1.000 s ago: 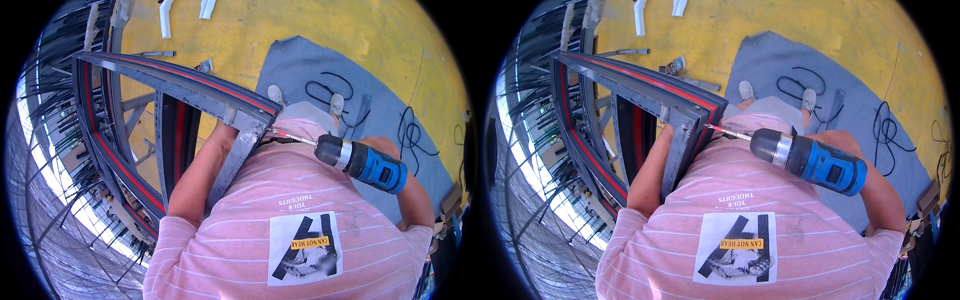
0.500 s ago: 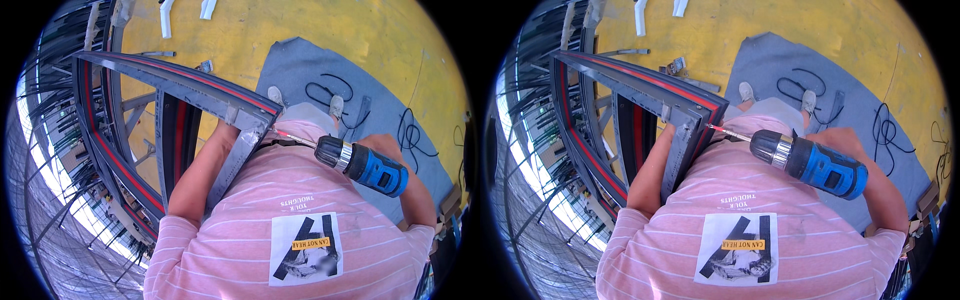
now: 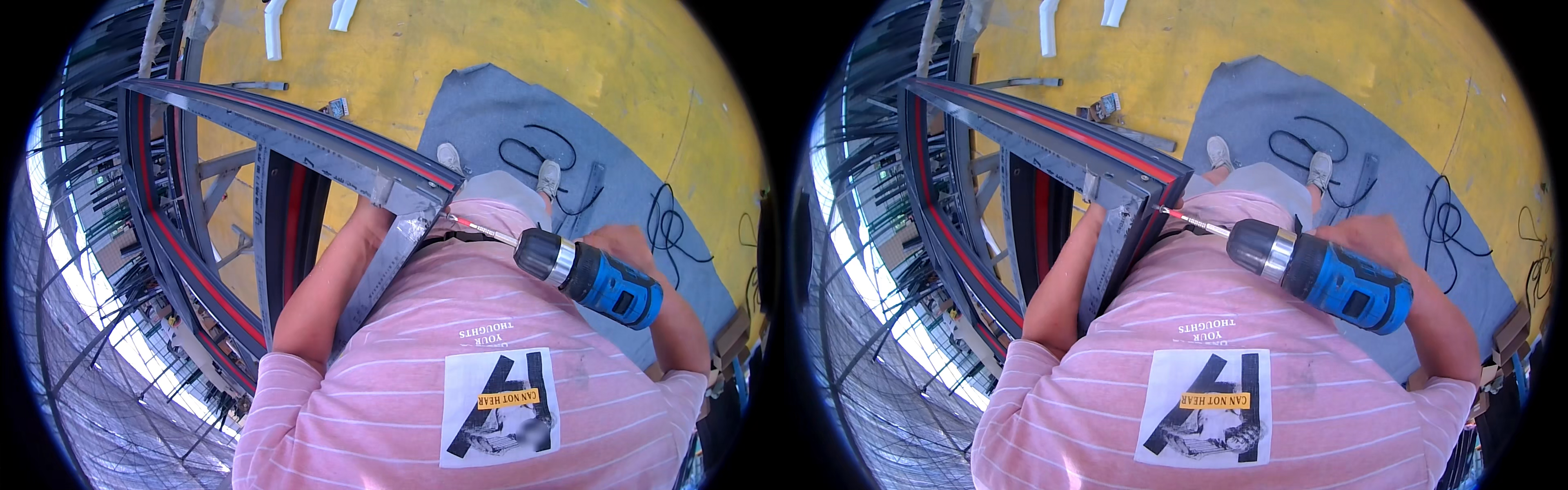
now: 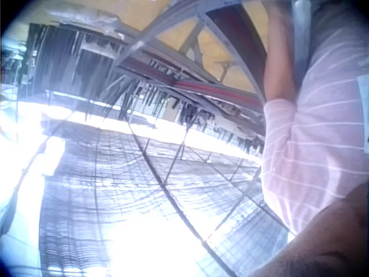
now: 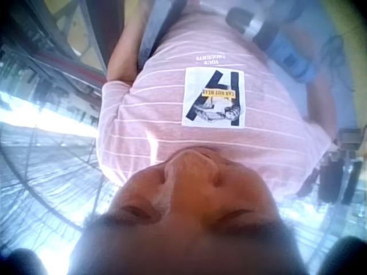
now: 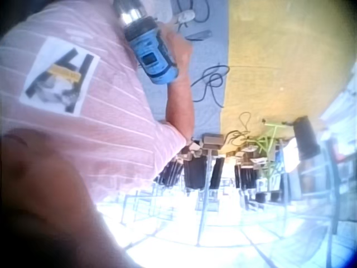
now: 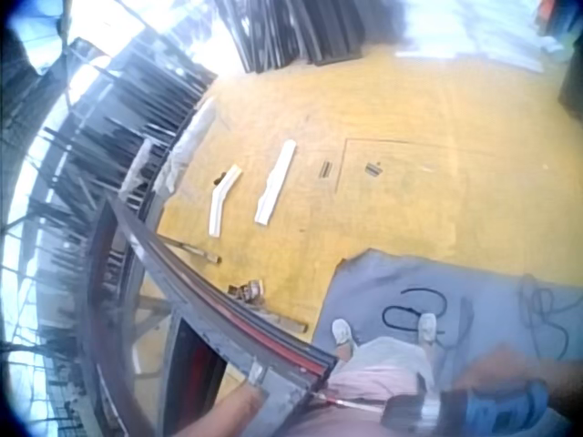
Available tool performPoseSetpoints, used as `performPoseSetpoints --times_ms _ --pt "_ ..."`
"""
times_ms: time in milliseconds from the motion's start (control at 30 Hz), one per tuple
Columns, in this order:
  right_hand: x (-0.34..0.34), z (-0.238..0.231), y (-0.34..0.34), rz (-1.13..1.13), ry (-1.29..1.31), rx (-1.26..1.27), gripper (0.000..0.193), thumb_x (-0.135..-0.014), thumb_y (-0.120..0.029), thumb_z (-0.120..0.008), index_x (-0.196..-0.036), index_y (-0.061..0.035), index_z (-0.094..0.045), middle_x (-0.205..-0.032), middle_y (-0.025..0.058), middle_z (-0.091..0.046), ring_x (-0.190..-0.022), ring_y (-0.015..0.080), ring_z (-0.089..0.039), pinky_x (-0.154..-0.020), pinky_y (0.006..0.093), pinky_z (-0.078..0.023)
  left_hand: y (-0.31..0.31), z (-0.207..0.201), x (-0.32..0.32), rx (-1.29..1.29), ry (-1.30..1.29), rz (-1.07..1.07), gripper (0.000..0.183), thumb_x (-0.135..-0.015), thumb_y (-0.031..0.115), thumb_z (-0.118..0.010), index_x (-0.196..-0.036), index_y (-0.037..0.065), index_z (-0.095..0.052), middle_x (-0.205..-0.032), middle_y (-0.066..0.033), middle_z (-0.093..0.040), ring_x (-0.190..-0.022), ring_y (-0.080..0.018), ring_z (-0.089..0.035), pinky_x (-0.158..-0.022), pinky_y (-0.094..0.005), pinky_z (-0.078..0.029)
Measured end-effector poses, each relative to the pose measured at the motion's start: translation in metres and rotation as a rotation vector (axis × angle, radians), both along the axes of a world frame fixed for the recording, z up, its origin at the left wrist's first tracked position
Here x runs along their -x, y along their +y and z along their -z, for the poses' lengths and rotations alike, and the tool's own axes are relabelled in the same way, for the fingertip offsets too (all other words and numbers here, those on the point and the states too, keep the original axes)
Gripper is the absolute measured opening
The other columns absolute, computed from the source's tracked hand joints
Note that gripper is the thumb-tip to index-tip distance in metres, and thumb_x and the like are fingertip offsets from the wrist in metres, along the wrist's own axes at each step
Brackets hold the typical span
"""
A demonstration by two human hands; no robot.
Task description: The person uses a power drill to drive screws into the corners of a large metal frame, using an L-square to check the alignment before drilling each screw.
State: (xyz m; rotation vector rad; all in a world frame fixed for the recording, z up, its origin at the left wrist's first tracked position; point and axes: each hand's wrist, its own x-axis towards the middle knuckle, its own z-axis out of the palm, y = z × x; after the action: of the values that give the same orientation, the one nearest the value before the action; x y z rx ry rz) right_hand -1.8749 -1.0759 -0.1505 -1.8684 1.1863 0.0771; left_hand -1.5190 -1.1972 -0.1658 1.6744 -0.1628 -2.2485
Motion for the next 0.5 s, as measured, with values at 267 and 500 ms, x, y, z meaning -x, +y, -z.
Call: performPoseSetpoints --times_ms 267,500 --pt "0.005 0.012 0.005 0.065 -0.031 0.122 0.03 -0.065 -0.032 -0.076 -0.093 -0.0216 -0.073 -0.073 0.0047 -0.067 -0.069 0.0274 -0.068 -0.059 0.037 -0.051 -0.002 -0.001 0.003 0.015 -0.023 -0.022 0.058 -0.1 0.051 -0.047 -0.119 -0.001 -0.064 -0.11 -0.0184 -0.07 -0.091 -0.0287 -0.071 -0.077 -0.0441 -0.062" --pt "-0.002 0.008 0.0 0.015 0.023 0.15 0.028 -0.065 -0.032 -0.075 -0.091 -0.0221 -0.073 -0.069 0.0047 -0.063 -0.067 0.0279 -0.066 -0.055 0.0395 -0.05 -0.003 -0.004 0.003 0.028 -0.053 -0.019 0.059 -0.1 0.051 -0.046 -0.119 -0.002 -0.063 -0.11 -0.0187 -0.07 -0.09 -0.0288 -0.071 -0.076 -0.044 -0.063"
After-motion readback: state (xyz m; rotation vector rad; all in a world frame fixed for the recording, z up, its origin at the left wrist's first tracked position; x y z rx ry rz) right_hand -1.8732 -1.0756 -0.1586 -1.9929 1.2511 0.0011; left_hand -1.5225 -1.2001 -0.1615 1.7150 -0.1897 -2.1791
